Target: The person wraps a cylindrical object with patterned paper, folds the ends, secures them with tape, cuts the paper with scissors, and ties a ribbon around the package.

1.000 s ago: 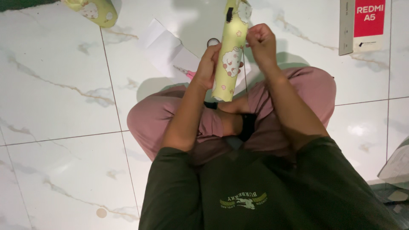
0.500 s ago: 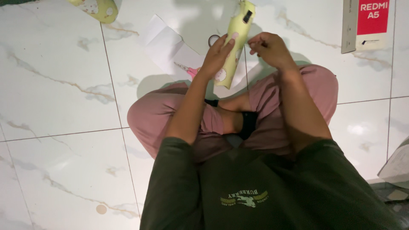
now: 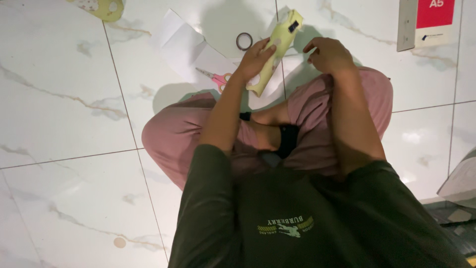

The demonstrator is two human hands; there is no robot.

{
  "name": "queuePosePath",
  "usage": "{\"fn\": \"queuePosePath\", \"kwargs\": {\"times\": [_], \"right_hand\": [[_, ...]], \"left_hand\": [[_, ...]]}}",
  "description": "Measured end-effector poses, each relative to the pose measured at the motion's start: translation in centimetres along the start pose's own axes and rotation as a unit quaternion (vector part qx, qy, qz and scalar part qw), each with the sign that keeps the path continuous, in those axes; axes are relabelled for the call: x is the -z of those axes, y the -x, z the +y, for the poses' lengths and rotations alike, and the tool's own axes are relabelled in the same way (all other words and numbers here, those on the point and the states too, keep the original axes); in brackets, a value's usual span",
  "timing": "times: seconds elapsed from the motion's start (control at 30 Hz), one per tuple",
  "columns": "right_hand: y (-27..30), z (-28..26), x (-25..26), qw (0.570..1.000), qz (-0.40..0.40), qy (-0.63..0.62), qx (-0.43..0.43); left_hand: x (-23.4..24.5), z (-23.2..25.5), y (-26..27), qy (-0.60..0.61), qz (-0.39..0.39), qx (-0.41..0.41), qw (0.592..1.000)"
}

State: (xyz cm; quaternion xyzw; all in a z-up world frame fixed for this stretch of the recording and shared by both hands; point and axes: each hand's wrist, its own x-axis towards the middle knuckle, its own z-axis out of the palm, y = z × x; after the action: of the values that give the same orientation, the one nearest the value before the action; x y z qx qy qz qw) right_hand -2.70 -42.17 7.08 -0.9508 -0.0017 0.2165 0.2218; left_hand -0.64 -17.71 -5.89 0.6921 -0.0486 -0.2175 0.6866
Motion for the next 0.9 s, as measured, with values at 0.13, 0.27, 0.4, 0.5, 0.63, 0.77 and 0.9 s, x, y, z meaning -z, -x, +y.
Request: {"fn": "queuePosePath", "kwargs": {"times": [0.13,0.27,0.4,0.5,0.63,0.77,0.9], "right_hand": [[0.5,0.9,0.7,0.992,0.032,-0.118,0.017],[2.0,2.0,2.2,0.951,0.060,-0.303,0.009],[3.3,1.9,3.7,0.956,0.075,-0.274,0.070],[4.0,-0.5,2.9,0.910,0.284,-0.124,0.275],[3.7,-5.4,0.5,0.865,0.281,-0.192,0.367],[3.5,-9.1,-1.2,0.853,0.353,-0.233,0.307],[3.2,-8.7,-0.9,0.844,0.435,-0.135,0.284]], "left_hand": [[1.1,4.1,1.4,0.169,-0.016,0.057,0.984],[1.7,7.7,2.3,0.359,-0.066,0.080,0.928],[1.8,10.2,3.6,0.453,-0.097,0.058,0.884],[1.7,11.7,4.7,0.467,-0.154,0.006,0.870],[1.0,12.8,5.6,0.488,-0.139,0.005,0.862],[0.8,13.4,6.7,0.495,-0.120,-0.002,0.861],[0.7,13.6,6.6,0.500,-0.135,-0.009,0.856]]}}
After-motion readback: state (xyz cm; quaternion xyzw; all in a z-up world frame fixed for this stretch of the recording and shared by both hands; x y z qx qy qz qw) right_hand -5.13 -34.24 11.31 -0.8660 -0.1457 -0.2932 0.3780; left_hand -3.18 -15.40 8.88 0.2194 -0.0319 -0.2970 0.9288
